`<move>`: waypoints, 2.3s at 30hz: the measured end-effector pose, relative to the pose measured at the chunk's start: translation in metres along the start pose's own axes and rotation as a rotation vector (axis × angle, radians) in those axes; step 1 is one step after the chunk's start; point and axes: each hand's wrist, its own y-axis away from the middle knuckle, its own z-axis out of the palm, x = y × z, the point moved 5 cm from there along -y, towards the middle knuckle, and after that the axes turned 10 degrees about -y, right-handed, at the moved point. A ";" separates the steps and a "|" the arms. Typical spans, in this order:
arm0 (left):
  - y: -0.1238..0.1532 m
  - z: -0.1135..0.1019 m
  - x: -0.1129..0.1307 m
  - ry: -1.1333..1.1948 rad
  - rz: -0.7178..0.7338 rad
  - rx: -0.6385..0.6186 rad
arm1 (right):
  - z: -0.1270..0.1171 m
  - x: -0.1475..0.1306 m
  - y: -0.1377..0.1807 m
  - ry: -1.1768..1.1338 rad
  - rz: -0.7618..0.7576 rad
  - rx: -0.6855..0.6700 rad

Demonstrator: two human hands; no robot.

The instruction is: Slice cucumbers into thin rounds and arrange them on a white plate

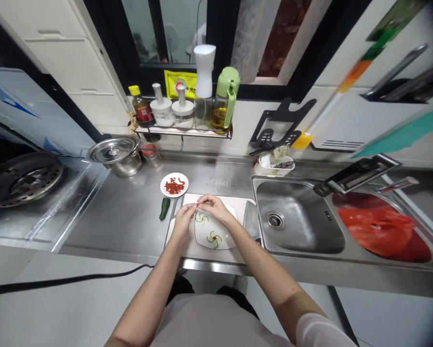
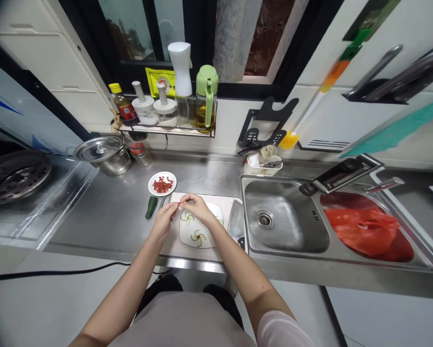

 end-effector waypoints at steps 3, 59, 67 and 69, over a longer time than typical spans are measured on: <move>0.000 -0.001 0.002 -0.054 0.044 0.024 | -0.007 -0.006 0.007 0.113 -0.009 0.024; -0.005 0.002 -0.050 -1.206 0.131 0.058 | -0.018 0.068 0.031 1.078 -0.129 -0.015; -0.008 0.004 -0.054 -1.223 0.109 0.041 | -0.019 0.069 0.030 1.087 -0.102 -0.016; -0.008 0.004 -0.054 -1.219 0.104 0.042 | -0.019 0.067 0.031 1.084 -0.106 -0.009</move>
